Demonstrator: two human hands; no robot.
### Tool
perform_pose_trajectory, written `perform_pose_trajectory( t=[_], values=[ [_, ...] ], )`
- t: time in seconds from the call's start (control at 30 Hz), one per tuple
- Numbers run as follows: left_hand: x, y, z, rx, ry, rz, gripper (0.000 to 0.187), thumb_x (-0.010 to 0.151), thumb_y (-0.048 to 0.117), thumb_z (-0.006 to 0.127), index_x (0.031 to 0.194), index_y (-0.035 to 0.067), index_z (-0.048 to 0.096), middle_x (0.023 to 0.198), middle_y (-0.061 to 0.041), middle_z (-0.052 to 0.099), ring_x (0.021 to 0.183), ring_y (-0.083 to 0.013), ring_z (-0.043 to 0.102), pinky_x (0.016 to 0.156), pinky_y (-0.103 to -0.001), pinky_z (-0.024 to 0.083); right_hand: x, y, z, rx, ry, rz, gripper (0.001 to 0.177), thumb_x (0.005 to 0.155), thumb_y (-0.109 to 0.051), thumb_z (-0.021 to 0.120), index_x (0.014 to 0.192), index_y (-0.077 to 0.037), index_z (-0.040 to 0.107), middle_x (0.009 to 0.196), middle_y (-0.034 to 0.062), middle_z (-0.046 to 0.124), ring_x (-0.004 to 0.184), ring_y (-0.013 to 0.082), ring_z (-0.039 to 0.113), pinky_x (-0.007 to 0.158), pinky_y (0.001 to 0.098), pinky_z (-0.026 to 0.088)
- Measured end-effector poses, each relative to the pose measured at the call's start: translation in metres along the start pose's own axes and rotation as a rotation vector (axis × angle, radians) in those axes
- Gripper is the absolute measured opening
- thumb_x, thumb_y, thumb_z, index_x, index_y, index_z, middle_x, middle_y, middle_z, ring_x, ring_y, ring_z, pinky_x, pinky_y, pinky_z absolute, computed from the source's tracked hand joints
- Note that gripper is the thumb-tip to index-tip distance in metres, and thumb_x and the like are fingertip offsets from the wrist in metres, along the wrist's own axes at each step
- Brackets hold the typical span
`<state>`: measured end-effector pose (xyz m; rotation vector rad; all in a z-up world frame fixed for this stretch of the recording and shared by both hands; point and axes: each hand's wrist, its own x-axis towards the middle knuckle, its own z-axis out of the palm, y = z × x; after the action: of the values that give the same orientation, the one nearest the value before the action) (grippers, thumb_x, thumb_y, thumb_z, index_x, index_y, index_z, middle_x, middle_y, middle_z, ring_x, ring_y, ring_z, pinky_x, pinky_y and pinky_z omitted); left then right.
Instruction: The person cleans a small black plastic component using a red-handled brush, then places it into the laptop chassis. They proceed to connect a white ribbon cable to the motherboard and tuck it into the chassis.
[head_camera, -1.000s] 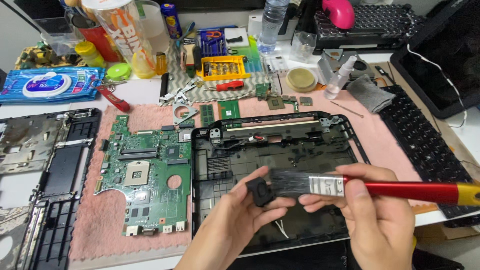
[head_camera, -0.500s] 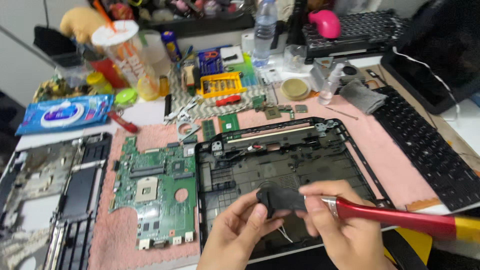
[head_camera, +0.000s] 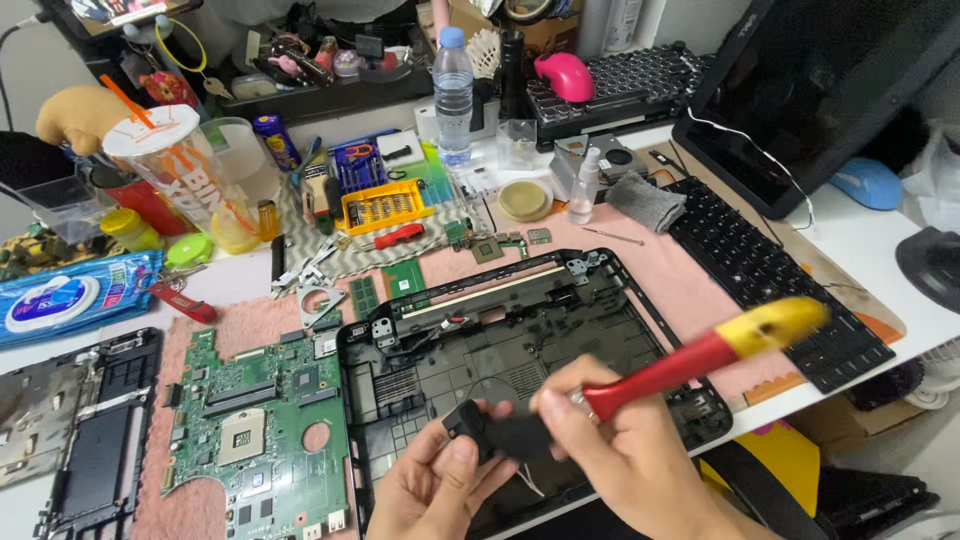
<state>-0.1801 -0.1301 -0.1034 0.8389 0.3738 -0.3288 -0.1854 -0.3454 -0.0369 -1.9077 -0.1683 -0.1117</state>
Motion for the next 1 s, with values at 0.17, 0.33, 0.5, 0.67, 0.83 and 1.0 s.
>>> perform_pose_trajectory(
  t=[0.17,0.33,0.5,0.67,0.83,1.0],
  values=[
    [0.006,-0.019,-0.008,0.069,-0.174,0.231,0.047,0.099,0.010,0.076,0.144,-0.006,0.075,0.148,-0.035,0.090,0.122,-0.0472,0.092,0.102,-0.053,0.075,-0.002,0.003,0.002,-0.009,-0.018,0.025,0.022,0.110,-0.032,0.066,0.098,-0.017,0.075,0.070,-0.0003,0.073,0.060,0.0139,0.082,0.057,0.0287,0.065],
    [-0.004,-0.029,0.010,0.144,-0.089,0.306,0.051,0.095,0.024,0.081,0.138,-0.002,0.071,0.142,-0.032,0.095,0.114,-0.0419,0.097,0.101,-0.052,0.079,0.003,-0.001,0.007,0.352,0.208,0.227,0.025,0.114,-0.022,0.068,0.105,-0.001,0.079,0.070,0.0052,0.049,0.053,0.0115,0.053,0.057,0.0313,0.065],
    [-0.012,-0.037,0.023,0.102,-0.091,0.560,0.034,0.105,0.009,0.071,0.137,0.001,0.065,0.166,-0.036,0.075,0.146,-0.0425,0.082,0.122,-0.049,0.063,-0.005,-0.003,0.003,0.188,0.042,0.342,0.025,0.111,-0.024,0.073,0.099,-0.005,0.083,0.071,0.0055,0.060,0.055,0.0225,0.081,0.046,0.0266,0.054],
    [-0.019,-0.038,0.029,0.137,-0.078,0.574,0.032,0.110,0.015,0.067,0.140,0.007,0.058,0.173,-0.033,0.067,0.146,-0.0394,0.080,0.123,-0.042,0.058,-0.008,-0.006,0.010,0.101,0.082,0.034,0.025,0.112,-0.029,0.064,0.102,-0.009,0.074,0.065,-0.0003,0.058,0.050,0.0098,0.066,0.057,0.0276,0.070],
    [-0.021,-0.035,0.027,0.228,-0.148,0.621,0.035,0.113,0.014,0.062,0.146,0.005,0.054,0.177,-0.037,0.059,0.160,-0.0383,0.069,0.127,-0.039,0.052,-0.013,-0.002,0.012,-0.034,0.041,0.001,0.029,0.110,-0.036,0.065,0.097,-0.014,0.080,0.068,-0.0027,0.073,0.055,0.0090,0.081,0.055,0.0250,0.061],
    [-0.022,-0.030,0.029,0.247,-0.093,0.594,0.030,0.110,0.012,0.066,0.137,0.005,0.055,0.174,-0.029,0.066,0.154,-0.0324,0.075,0.115,-0.036,0.065,-0.012,-0.006,0.004,-0.052,-0.090,-0.118,0.025,0.113,-0.031,0.060,0.096,-0.016,0.070,0.067,-0.0027,0.068,0.059,0.0101,0.073,0.063,0.0267,0.062]
  ],
)
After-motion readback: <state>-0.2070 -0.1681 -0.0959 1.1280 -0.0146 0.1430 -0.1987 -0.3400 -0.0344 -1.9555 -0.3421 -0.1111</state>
